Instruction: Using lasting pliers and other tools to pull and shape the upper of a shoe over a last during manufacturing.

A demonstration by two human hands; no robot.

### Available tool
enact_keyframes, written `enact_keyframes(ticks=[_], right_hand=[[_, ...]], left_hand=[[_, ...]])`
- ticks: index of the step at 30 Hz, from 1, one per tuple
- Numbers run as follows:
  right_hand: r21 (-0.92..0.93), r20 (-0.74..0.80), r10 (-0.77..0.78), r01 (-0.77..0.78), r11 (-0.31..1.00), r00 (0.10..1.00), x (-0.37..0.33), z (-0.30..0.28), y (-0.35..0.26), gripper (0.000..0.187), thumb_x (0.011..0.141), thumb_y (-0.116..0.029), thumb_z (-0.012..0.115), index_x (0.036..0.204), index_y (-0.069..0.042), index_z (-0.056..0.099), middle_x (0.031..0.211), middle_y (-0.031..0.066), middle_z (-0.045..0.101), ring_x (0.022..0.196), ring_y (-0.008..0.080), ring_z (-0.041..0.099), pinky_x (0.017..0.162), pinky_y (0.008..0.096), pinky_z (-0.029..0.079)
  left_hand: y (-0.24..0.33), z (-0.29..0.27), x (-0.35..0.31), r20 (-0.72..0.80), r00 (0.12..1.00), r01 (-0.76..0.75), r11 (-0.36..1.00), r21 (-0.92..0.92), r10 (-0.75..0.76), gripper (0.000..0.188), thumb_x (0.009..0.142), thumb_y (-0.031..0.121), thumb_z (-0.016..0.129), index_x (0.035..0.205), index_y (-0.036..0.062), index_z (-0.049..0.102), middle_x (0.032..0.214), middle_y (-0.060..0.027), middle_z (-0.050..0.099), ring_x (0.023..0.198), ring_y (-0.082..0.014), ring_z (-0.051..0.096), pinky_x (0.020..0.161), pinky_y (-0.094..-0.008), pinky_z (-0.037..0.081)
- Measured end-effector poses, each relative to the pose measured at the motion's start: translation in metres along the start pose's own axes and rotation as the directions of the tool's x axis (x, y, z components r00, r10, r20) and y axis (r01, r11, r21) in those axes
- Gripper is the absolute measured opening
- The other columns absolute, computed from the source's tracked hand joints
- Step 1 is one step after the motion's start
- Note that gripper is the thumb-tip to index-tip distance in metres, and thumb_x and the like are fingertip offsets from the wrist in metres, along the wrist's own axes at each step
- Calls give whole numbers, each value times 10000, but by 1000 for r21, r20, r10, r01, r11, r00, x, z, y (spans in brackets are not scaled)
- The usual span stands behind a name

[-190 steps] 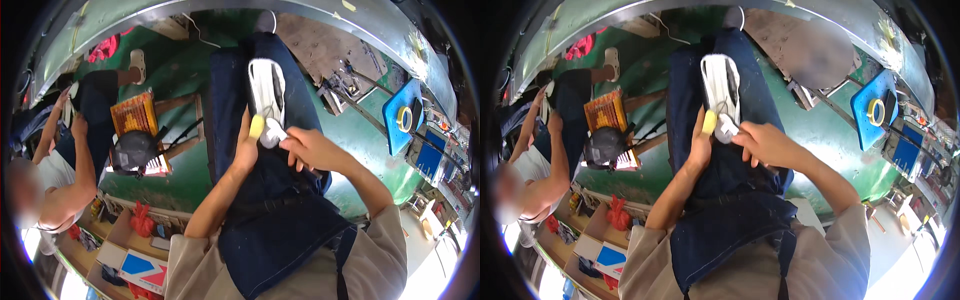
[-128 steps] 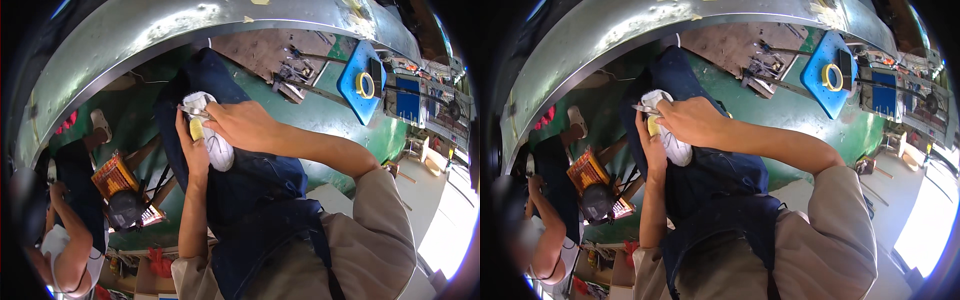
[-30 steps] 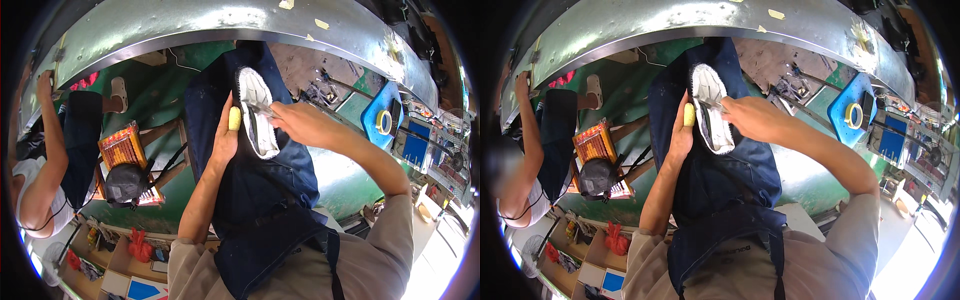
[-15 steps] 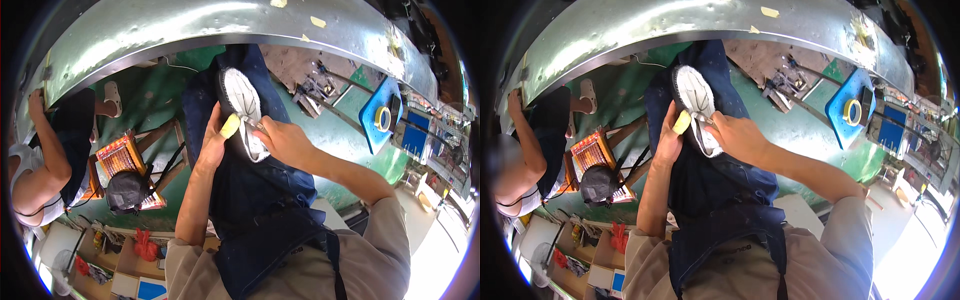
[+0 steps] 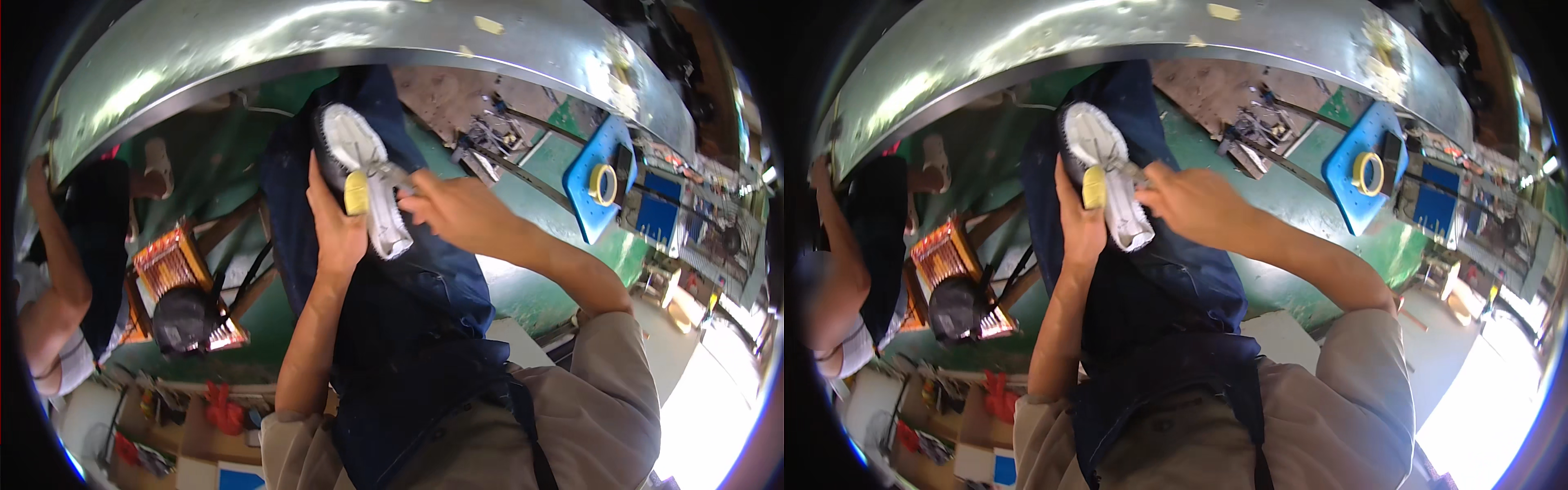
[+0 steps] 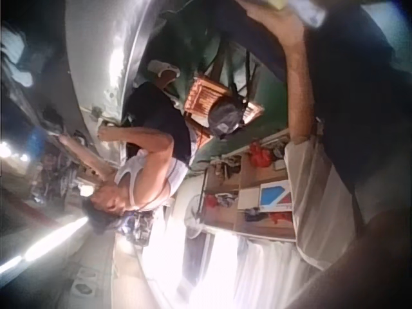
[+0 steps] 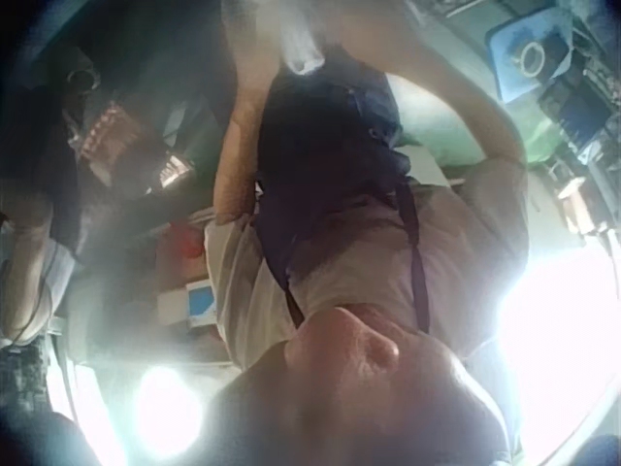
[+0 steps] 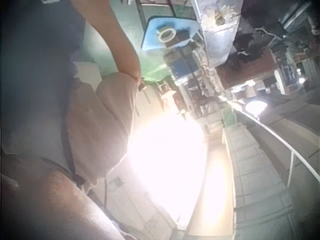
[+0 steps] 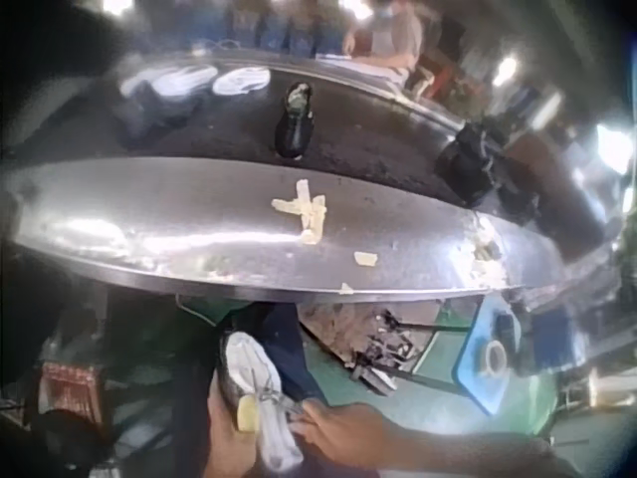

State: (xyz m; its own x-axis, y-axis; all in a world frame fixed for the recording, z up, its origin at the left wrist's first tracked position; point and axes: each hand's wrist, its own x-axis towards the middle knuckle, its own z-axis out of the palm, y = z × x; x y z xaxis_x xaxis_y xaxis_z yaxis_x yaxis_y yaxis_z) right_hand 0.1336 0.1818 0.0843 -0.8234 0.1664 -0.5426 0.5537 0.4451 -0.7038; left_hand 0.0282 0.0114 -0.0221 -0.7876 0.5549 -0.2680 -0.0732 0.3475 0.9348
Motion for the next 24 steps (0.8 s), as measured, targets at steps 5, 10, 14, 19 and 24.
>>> enact_keyframes(ticks=[5, 10, 14, 19, 24], right_hand=[[-451, -258, -438, 294, 843, 861, 30, -11, -10, 273, 1045, -332, 577, 1029, -61, 545, 700, 133, 685, 675, 353, 701, 554, 448, 515], [-559, -67, -423, 317, 766, 904, 51, -9, -3, 316, 1047, -346, 574, 986, -43, 509, 679, 145, 657, 604, 355, 665, 497, 448, 484], [-485, -113, -413, 313, 817, 904, 51, -4, -5, 344, 1057, -367, 545, 999, -30, 515, 691, 160, 664, 624, 392, 662, 536, 494, 489], [-291, 103, 22, 9, 957, 994, 44, -20, -16, 358, 1073, -390, 518, 1095, -33, 530, 766, 135, 696, 696, 327, 705, 595, 461, 519], [-25, 393, 23, -14, 1000, 919, 18, -29, -1, 355, 1077, -392, 508, 1051, -42, 561, 775, 168, 692, 707, 341, 699, 595, 470, 510]], left_hand=[[4, -5, -1, 2, 997, -72, 980, 188, 73, 866, 936, 236, 713, 1588, -32, 210, 1354, -309, 497, 1227, -452, 484, 1087, -496, 393], [7, -11, -2, 14, 995, -104, 958, 267, 104, 944, 863, 193, 746, 1591, -16, 183, 1356, -314, 502, 1245, -485, 477, 1077, -504, 411], [7, -15, -1, 36, 995, -96, 961, 258, 90, 918, 881, 241, 733, 1580, -23, 199, 1377, -316, 509, 1244, -489, 488, 1077, -509, 414], [20, -39, 12, 233, 964, 58, 961, 272, -125, 849, 902, 268, 693, 1561, -6, 233, 1358, -312, 574, 1274, -486, 547, 1079, -492, 436], [23, -47, 18, 317, 945, 78, 997, 21, -80, 657, 1033, 215, 611, 1557, -25, 295, 1466, -215, 532, 1380, -278, 505, 1159, -358, 364]])
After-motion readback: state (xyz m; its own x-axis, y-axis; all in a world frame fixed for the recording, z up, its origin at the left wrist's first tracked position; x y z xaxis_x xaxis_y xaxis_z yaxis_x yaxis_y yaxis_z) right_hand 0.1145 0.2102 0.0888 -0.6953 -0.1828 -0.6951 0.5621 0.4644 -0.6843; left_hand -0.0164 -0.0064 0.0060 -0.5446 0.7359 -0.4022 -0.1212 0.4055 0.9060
